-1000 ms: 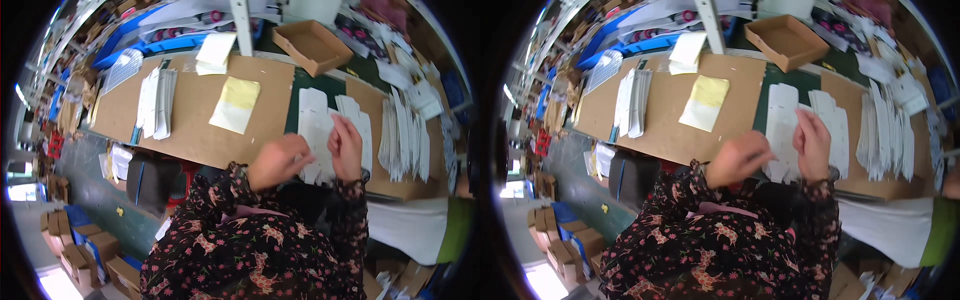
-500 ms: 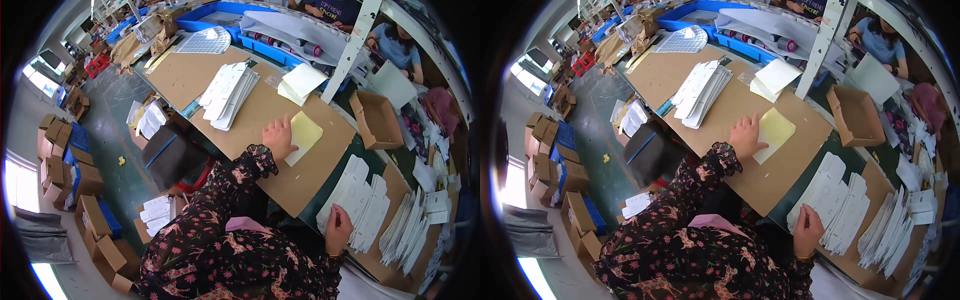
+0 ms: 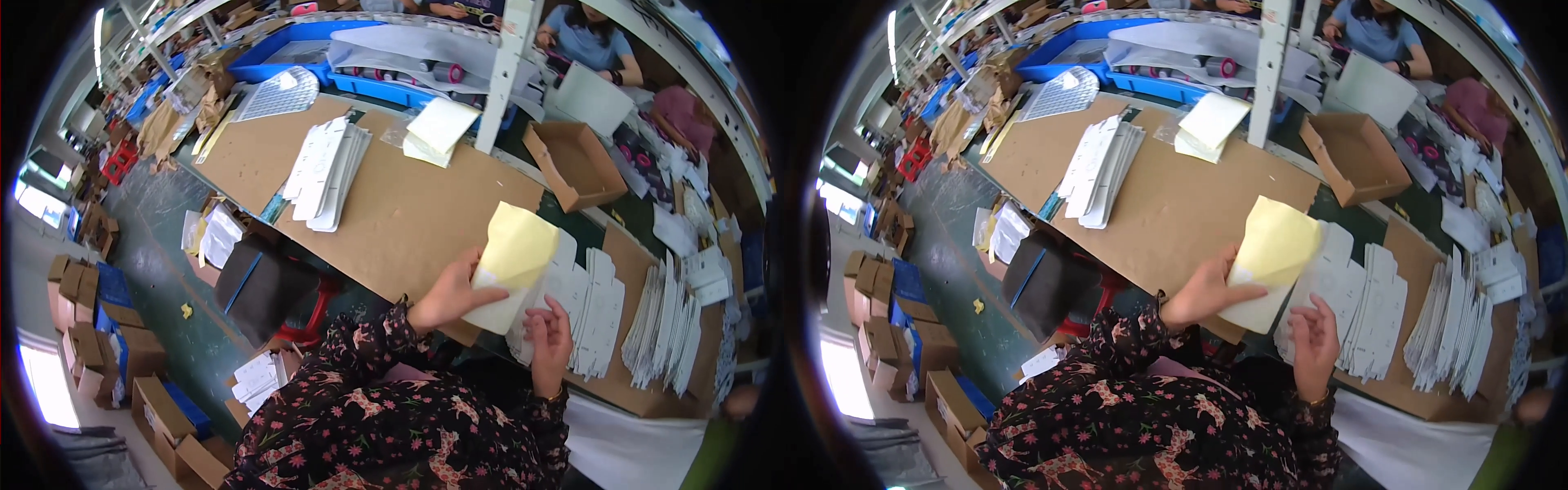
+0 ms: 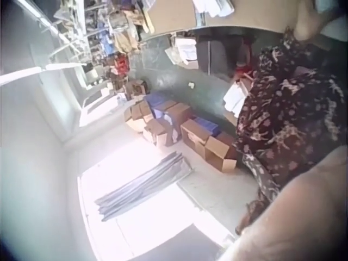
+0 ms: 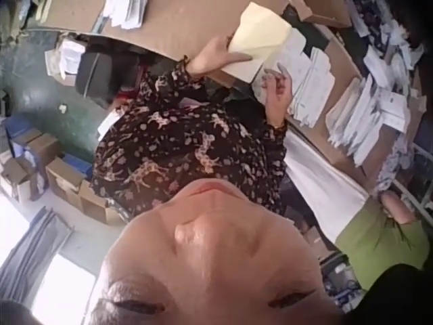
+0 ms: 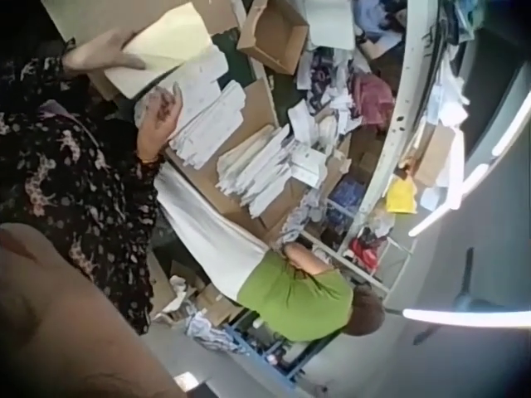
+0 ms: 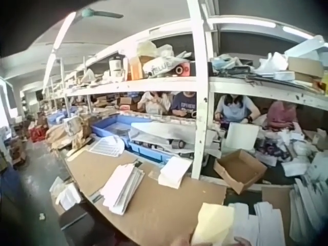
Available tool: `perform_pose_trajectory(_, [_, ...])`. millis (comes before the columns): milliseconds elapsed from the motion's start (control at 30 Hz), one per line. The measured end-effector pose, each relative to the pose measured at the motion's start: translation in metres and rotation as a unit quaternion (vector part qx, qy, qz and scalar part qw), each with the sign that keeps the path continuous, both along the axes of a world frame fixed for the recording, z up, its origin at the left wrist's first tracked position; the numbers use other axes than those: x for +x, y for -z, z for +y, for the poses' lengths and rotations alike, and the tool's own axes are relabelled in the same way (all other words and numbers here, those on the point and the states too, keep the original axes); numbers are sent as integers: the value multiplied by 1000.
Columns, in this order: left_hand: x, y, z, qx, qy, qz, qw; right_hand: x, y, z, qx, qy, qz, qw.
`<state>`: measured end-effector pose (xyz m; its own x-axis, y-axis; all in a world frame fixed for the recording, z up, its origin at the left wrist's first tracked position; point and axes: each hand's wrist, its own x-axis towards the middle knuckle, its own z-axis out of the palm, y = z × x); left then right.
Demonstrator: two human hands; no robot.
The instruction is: The person peels a sticker from a sheet and presses it onto a cardboard box before setting it onto a stack. This process is repeated with several more boxes from a pile on the table.
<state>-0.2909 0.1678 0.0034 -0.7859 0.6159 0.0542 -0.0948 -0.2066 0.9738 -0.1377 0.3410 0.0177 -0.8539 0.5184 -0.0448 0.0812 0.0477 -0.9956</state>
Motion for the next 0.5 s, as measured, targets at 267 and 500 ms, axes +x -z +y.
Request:
perform_pose_trajectory(267, [38, -4, 10, 54, 36, -194, 979, 1, 5, 7, -102, 51, 38, 993])
perform_pose_trajectory(500, [37, 7, 5, 75, 59, -346, 933, 33, 17, 15, -131, 71, 73, 986])
